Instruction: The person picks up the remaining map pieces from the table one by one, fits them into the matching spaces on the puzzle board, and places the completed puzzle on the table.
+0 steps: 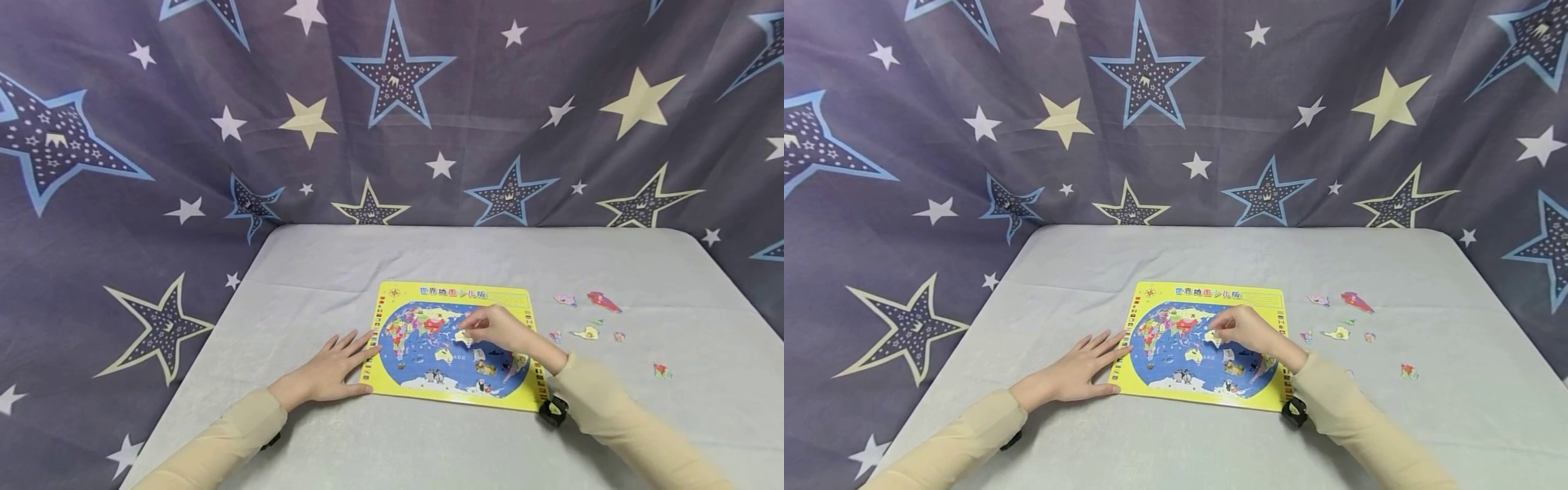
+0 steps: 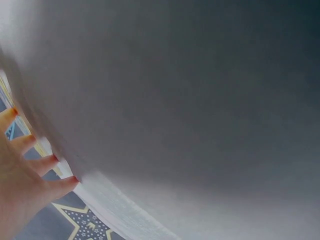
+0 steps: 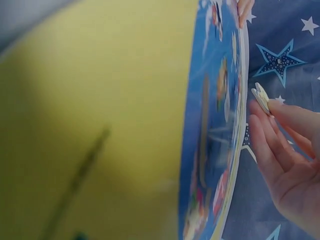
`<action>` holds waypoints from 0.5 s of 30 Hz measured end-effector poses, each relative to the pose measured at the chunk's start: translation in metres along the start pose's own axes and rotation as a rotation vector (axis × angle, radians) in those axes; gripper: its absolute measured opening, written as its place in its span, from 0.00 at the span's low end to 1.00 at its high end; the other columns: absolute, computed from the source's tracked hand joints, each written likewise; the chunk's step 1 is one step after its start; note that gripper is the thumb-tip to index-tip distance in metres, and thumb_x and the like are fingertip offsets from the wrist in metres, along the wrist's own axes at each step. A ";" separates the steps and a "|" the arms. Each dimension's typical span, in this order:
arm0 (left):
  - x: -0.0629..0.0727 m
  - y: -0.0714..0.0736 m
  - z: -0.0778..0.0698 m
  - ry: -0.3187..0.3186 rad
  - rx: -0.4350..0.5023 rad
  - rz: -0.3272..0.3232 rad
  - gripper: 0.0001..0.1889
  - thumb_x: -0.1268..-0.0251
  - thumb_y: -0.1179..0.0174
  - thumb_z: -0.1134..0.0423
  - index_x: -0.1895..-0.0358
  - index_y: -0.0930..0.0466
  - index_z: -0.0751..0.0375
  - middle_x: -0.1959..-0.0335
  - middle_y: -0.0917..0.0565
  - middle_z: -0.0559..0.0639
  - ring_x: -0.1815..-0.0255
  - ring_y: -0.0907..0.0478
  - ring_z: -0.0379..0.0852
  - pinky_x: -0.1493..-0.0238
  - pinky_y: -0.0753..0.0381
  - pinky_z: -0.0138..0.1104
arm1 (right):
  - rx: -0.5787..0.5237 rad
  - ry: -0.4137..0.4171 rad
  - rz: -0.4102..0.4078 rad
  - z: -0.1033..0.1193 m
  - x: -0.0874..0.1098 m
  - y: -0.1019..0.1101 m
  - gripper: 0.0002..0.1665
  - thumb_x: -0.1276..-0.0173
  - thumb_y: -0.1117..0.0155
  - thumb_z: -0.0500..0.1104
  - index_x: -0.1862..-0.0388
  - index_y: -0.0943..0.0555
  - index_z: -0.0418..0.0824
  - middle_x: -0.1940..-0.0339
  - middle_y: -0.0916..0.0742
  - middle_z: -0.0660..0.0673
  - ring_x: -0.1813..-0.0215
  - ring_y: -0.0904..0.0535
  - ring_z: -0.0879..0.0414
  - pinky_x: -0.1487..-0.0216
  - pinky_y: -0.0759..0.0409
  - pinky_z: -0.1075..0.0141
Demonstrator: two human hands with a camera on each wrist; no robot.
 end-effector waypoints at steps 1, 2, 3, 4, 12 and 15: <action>0.000 0.000 0.000 0.001 -0.001 -0.001 0.39 0.45 0.60 0.30 0.31 0.50 0.43 0.29 0.55 0.47 0.31 0.57 0.55 0.38 0.55 0.55 | -0.001 0.009 0.006 0.001 -0.001 -0.002 0.10 0.41 0.41 0.32 0.61 0.19 0.31 0.66 0.17 0.41 0.69 0.20 0.57 0.68 0.22 0.69; 0.000 0.000 0.000 0.002 -0.005 -0.001 0.39 0.46 0.61 0.29 0.31 0.50 0.43 0.29 0.55 0.47 0.31 0.57 0.55 0.38 0.55 0.55 | -0.004 0.011 0.009 0.001 -0.001 -0.004 0.09 0.41 0.41 0.32 0.62 0.19 0.32 0.66 0.17 0.42 0.69 0.20 0.58 0.67 0.22 0.70; 0.000 -0.001 0.001 0.004 -0.009 -0.002 0.39 0.46 0.61 0.29 0.31 0.50 0.43 0.29 0.55 0.47 0.31 0.57 0.55 0.38 0.55 0.55 | -0.004 0.011 0.012 0.002 -0.002 -0.006 0.09 0.41 0.41 0.32 0.62 0.18 0.32 0.66 0.16 0.43 0.68 0.20 0.58 0.67 0.22 0.70; -0.001 -0.001 0.001 0.005 -0.014 -0.002 0.39 0.46 0.62 0.29 0.31 0.50 0.42 0.29 0.55 0.47 0.31 0.57 0.55 0.38 0.55 0.55 | -0.005 0.014 0.016 0.003 -0.003 -0.007 0.09 0.41 0.41 0.33 0.62 0.18 0.33 0.66 0.16 0.43 0.68 0.20 0.58 0.67 0.22 0.70; -0.001 -0.002 0.001 0.007 -0.019 0.001 0.40 0.46 0.63 0.28 0.31 0.50 0.42 0.29 0.55 0.46 0.31 0.57 0.55 0.38 0.55 0.55 | 0.012 0.080 0.066 0.012 -0.005 -0.018 0.09 0.41 0.42 0.33 0.63 0.17 0.36 0.69 0.15 0.45 0.71 0.20 0.57 0.71 0.24 0.70; -0.001 -0.002 0.002 0.007 -0.018 0.003 0.40 0.46 0.63 0.28 0.31 0.50 0.41 0.29 0.56 0.46 0.31 0.57 0.54 0.38 0.55 0.55 | 0.001 0.099 0.081 0.014 -0.005 -0.022 0.09 0.41 0.42 0.32 0.63 0.18 0.35 0.69 0.15 0.44 0.71 0.21 0.57 0.72 0.24 0.70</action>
Point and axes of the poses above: each hand's wrist, its own x-axis away from the middle knuckle, its own y-axis out of the back of the hand, z = x × y, the point moved 8 cm from there along -x, towards the middle knuckle
